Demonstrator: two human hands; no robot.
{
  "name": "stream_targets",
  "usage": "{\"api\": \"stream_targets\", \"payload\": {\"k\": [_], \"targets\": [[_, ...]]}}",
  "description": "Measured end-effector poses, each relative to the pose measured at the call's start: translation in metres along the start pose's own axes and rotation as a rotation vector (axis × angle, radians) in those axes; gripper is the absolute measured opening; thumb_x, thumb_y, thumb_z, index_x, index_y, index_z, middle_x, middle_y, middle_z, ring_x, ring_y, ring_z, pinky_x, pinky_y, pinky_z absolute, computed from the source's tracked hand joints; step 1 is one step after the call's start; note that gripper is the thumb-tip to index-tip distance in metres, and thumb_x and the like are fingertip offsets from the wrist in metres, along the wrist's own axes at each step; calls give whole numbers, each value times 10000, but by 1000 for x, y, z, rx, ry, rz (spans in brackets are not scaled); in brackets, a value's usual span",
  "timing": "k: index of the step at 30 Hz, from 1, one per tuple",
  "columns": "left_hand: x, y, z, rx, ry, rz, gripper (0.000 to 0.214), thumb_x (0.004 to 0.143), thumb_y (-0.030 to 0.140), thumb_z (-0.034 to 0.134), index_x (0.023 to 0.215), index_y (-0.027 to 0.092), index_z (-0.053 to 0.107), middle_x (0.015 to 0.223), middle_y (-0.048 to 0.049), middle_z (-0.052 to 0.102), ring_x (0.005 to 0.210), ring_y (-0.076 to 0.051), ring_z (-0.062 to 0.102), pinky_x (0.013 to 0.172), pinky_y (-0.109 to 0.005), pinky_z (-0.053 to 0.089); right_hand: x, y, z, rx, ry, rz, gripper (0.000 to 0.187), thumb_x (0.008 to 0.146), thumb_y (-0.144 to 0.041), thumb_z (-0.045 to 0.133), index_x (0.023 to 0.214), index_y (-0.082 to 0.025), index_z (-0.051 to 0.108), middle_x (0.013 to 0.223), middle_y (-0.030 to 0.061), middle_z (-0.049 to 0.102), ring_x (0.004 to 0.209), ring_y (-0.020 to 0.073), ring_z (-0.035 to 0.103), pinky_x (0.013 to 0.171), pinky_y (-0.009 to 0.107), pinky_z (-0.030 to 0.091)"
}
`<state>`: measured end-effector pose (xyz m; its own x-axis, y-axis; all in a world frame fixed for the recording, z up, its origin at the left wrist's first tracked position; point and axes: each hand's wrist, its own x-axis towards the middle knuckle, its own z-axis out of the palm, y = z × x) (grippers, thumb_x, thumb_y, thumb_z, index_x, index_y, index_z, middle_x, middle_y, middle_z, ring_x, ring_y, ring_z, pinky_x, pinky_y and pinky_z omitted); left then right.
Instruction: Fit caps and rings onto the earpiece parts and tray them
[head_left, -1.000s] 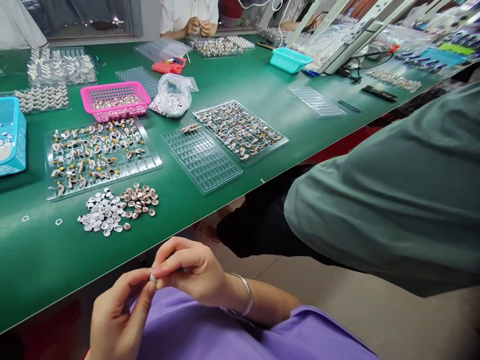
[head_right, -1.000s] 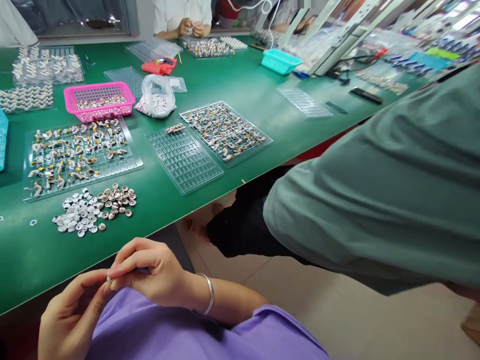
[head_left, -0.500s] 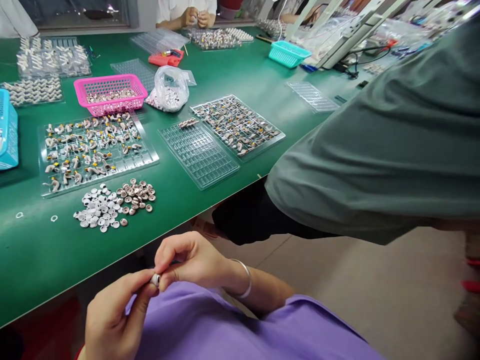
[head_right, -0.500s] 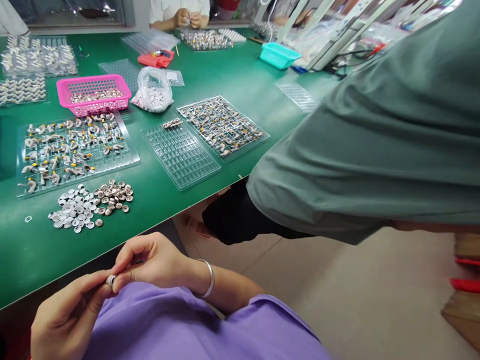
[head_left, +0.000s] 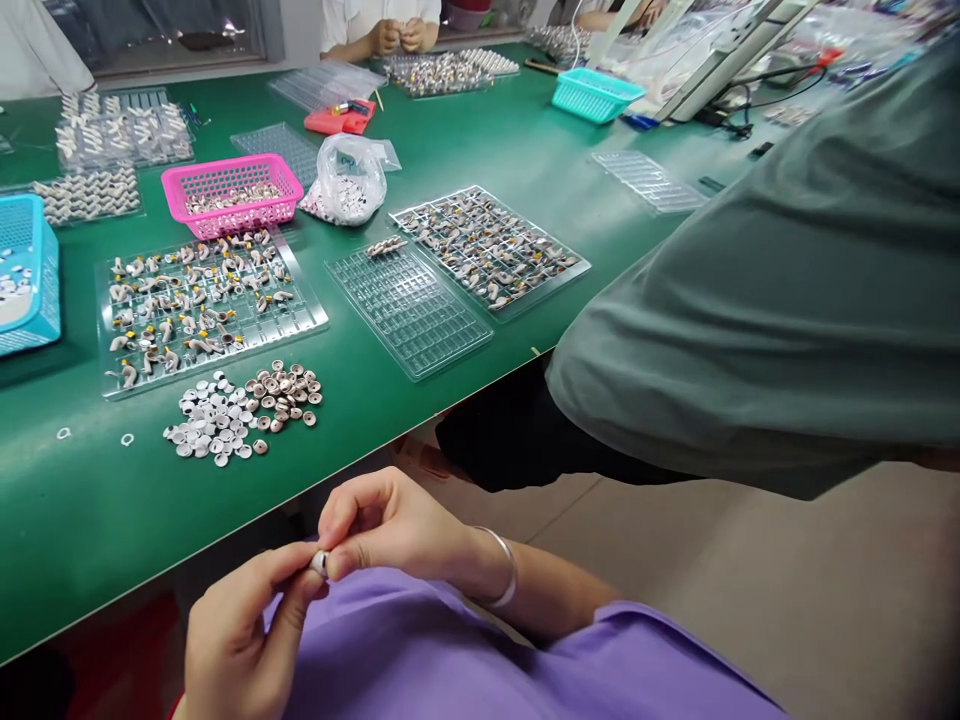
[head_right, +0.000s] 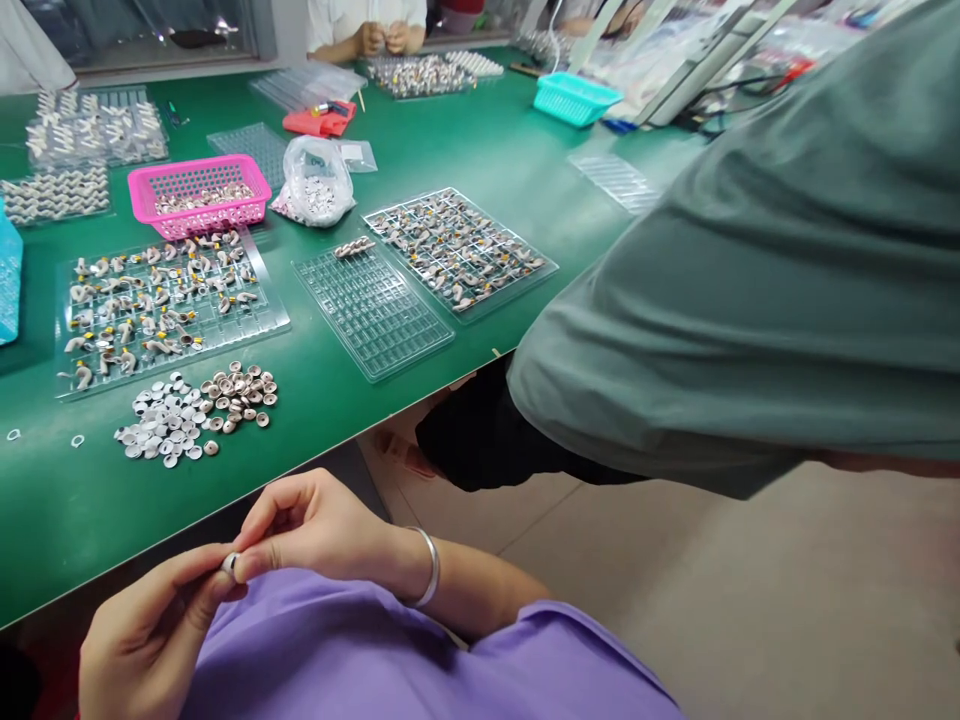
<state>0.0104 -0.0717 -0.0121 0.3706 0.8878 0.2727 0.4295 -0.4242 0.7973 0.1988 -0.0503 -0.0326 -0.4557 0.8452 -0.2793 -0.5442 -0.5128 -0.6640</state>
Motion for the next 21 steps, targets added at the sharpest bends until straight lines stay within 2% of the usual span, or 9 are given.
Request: {"api": "stream_targets", "payload": {"k": [4,9,21], "targets": [[-4,-3,2,-136,-7,-90,212,876,141,641,1034,267,701,785,52,787,587,-114,741,570,-137,589,0,0,1,7,9,13,261,506,-149,937,665,-129,731,681,0,731,605,86,682,612,189,550],[-2,-1,3,-182,-6,-116,203,875,133,642,1012,270,704,744,68,774,560,-103,728,553,-131,584,0,3,0,9,11,-16,263,498,-149,941,650,-135,728,685,-5,727,594,83,679,596,185,549],[-4,0,-2,147,45,93,110,930,240,607,1025,242,663,738,60,760,601,-73,729,647,-91,549,2,12,-1,-17,-26,-21,333,569,-299,932,710,-134,680,719,0,709,659,97,665,653,225,531]]}}
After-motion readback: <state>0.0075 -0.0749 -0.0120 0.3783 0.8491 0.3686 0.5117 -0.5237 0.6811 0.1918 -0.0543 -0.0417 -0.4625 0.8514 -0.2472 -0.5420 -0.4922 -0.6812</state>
